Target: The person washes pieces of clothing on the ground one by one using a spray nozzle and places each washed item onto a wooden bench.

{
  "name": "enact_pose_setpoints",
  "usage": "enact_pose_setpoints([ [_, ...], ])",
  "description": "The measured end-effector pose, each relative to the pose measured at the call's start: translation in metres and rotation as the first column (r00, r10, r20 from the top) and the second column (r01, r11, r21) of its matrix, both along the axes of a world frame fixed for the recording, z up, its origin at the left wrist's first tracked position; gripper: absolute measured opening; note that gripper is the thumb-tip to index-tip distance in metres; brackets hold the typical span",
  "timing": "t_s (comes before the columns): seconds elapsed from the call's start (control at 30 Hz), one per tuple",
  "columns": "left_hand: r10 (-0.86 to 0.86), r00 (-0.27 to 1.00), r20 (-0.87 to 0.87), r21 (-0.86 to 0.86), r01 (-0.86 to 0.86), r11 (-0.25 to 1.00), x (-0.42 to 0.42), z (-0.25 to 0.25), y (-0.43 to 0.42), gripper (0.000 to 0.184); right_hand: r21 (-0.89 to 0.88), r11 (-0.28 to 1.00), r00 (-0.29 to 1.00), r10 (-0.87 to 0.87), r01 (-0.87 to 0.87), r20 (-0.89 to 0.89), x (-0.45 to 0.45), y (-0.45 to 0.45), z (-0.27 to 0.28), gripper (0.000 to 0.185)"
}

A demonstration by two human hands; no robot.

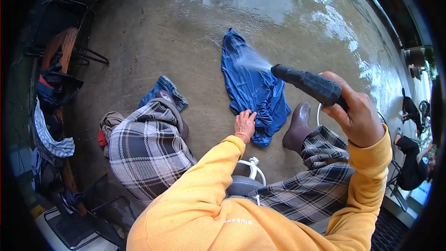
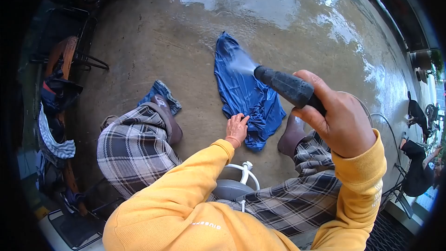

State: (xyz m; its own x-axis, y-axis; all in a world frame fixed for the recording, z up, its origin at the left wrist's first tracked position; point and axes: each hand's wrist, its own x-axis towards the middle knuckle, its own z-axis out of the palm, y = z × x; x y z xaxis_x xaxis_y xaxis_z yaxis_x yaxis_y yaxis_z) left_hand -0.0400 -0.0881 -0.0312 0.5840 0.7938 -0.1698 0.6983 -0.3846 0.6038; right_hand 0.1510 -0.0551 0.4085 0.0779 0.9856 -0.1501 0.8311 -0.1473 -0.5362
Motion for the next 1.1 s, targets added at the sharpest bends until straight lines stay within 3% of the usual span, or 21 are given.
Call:
enact_pose_setpoints([
  [0.03,0.006,1.0,0.016,-0.04,-0.005,0.999,-0.004,-0.003,-0.002,0.041,-0.113,0.993,1.0,0.026,-0.025,0.006,0.0,0.0,0.002,0.049],
  [0.07,0.012,0.999,0.031,-0.08,-0.009,0.997,-0.006,-0.003,-0.003,0.041,-0.116,0.993,1.0,0.025,-0.024,0.005,0.001,0.0,0.001,0.049],
  [0.13,0.043,0.994,0.099,-0.039,-0.039,0.998,-0.008,-0.011,-0.003,0.038,-0.239,0.966,0.993,0.109,-0.096,0.04,0.005,-0.004,-0.005,0.049],
  [0.2,0.194,0.975,0.11,-0.176,-0.173,0.969,-0.006,-0.015,0.003,0.032,-0.275,0.956,0.994,0.103,-0.106,-0.025,0.007,-0.004,-0.009,0.051],
  [0.27,0.25,0.963,0.102,-0.141,-0.234,0.962,-0.006,-0.018,0.01,0.025,-0.337,0.933,0.99,0.104,-0.129,-0.091,0.005,-0.002,-0.008,0.052],
  [0.33,0.338,0.941,-0.012,-0.225,-0.332,0.916,-0.006,-0.025,0.017,0.019,-0.292,0.95,0.988,0.078,-0.114,-0.132,0.002,0.0,-0.01,0.053],
  [0.4,0.375,0.927,0.016,-0.172,-0.367,0.914,-0.005,-0.034,0.019,0.017,-0.246,0.964,0.983,0.055,-0.098,-0.177,0.0,0.001,-0.012,0.054],
  [0.5,0.675,0.718,0.169,-0.287,-0.62,0.731,-0.002,-0.037,0.017,0.012,-0.132,0.988,0.983,0.058,-0.082,-0.177,-0.003,0.002,-0.014,0.054],
  [0.53,0.675,0.718,0.17,-0.283,-0.621,0.731,0.0,-0.033,0.016,0.012,-0.136,0.983,0.981,0.098,-0.121,-0.169,-0.005,0.003,-0.012,0.053],
  [0.6,0.908,0.419,-0.019,-0.472,-0.804,0.361,0.001,-0.024,0.011,0.01,-0.138,0.977,0.976,0.139,-0.162,-0.165,-0.009,0.005,-0.006,0.052],
  [0.67,0.921,0.383,-0.072,-0.438,-0.842,0.316,-0.003,-0.03,0.005,0.011,-0.343,0.914,0.976,0.204,-0.219,-0.081,-0.015,0.007,0.001,0.05],
  [0.73,0.909,0.378,-0.177,-0.435,-0.858,0.272,-0.008,-0.033,-0.002,0.01,-0.341,0.909,0.969,0.203,-0.24,-0.14,-0.022,0.01,0.002,0.048],
  [0.77,0.91,0.377,-0.171,-0.431,-0.86,0.275,-0.011,-0.033,-0.005,0.01,-0.352,0.905,0.97,0.214,-0.24,-0.111,-0.028,0.011,0.005,0.047],
  [0.83,0.824,0.542,-0.163,-0.414,-0.796,0.442,-0.018,-0.03,-0.009,0.015,-0.355,0.904,0.972,0.222,-0.236,-0.081,-0.031,0.012,0.005,0.047],
  [0.9,0.67,0.704,-0.234,-0.409,-0.697,0.589,-0.021,-0.027,-0.009,0.021,-0.139,0.963,0.973,0.226,-0.23,-0.045,-0.031,0.012,-0.003,0.046],
  [0.93,0.669,0.706,-0.232,-0.404,-0.695,0.595,-0.021,-0.017,-0.008,0.021,-0.132,0.965,0.974,0.222,-0.227,-0.046,-0.03,0.012,-0.004,0.046],
  [1.0,0.401,0.88,-0.256,-0.286,-0.465,0.838,-0.02,0.0,-0.01,0.021,0.028,0.989,0.986,0.14,-0.143,0.085,-0.029,0.013,-0.004,0.046],
  [1.03,0.26,0.944,-0.204,-0.282,-0.311,0.908,-0.02,0.005,-0.011,0.024,0.02,0.993,0.987,0.116,-0.119,0.115,-0.028,0.014,0.0,0.047],
  [1.07,0.26,0.944,-0.206,-0.276,-0.311,0.91,-0.018,0.011,-0.014,0.024,0.026,0.993,0.987,0.114,-0.118,0.113,-0.028,0.013,0.0,0.047],
  [1.1,0.07,0.979,-0.194,-0.356,-0.137,0.924,-0.013,0.016,-0.018,0.024,0.038,0.995,0.987,0.087,-0.093,0.132,-0.027,0.012,-0.001,0.045],
])
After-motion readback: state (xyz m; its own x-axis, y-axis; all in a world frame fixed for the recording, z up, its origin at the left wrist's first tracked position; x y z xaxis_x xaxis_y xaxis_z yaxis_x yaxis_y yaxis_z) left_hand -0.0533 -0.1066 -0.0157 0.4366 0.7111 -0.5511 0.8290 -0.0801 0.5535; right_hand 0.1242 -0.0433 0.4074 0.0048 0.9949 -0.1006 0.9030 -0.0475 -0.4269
